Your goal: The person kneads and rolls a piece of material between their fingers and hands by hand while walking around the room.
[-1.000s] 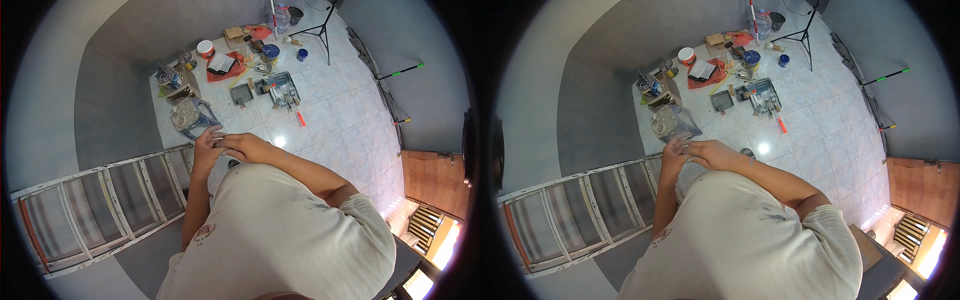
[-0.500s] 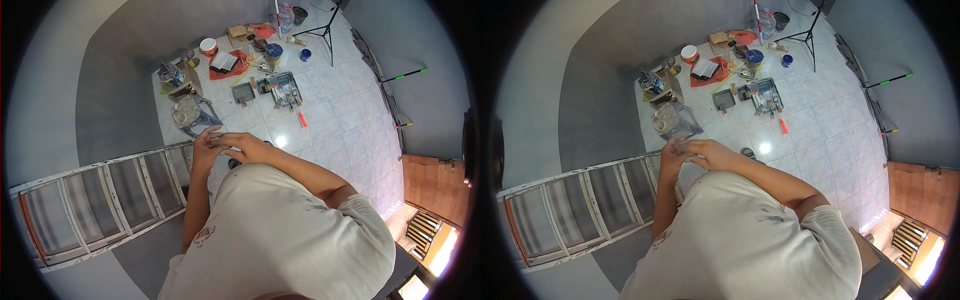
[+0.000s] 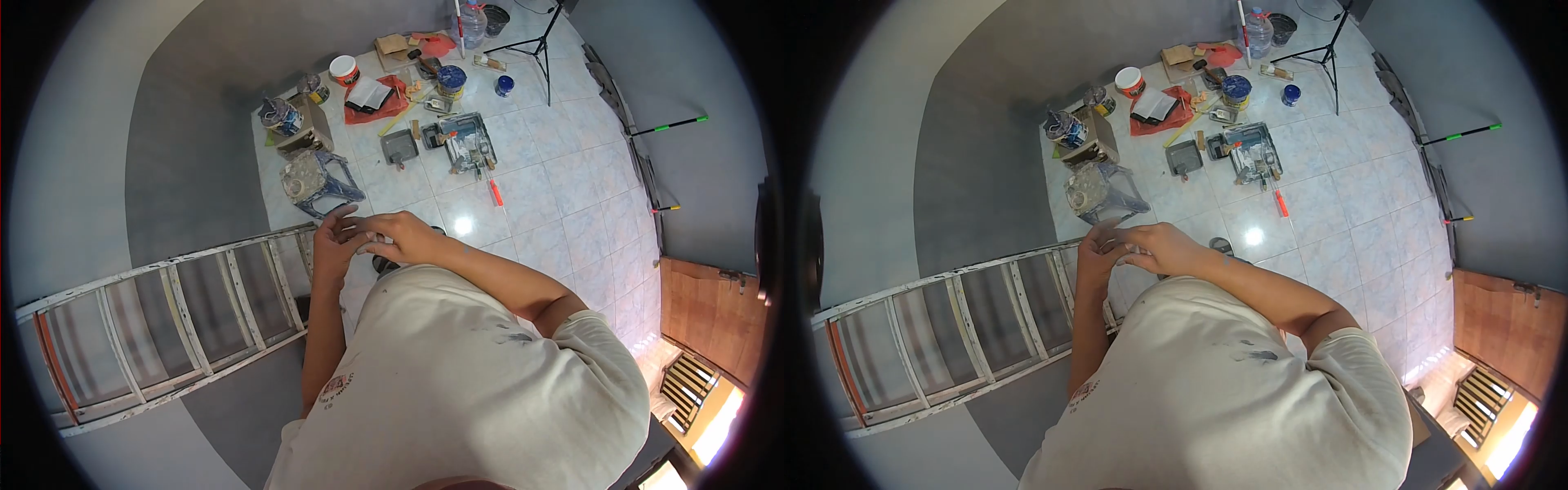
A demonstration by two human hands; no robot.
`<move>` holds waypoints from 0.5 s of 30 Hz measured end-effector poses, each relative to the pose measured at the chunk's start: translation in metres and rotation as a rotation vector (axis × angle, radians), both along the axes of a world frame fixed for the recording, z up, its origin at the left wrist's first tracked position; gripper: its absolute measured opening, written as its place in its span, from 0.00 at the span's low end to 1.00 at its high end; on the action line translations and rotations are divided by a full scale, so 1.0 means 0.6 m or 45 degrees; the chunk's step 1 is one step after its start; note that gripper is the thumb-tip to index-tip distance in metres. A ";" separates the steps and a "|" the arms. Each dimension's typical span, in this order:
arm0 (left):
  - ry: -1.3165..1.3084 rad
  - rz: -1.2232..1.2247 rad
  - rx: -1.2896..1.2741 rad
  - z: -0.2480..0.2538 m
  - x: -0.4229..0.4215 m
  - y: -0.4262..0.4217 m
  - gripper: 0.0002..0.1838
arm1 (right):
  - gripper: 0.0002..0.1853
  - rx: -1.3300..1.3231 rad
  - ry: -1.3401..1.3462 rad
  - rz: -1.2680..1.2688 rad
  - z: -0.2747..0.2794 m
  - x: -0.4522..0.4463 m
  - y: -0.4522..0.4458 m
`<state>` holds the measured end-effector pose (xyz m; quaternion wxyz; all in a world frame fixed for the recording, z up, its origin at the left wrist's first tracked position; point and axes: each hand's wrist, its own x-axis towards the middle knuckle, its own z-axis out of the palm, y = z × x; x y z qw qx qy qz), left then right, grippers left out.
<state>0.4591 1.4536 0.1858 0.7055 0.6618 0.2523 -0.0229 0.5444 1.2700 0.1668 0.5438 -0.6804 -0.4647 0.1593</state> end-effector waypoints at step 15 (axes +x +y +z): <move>0.009 0.045 -0.109 -0.028 0.000 -0.072 0.34 | 0.18 -0.127 0.088 0.145 -0.012 0.031 -0.066</move>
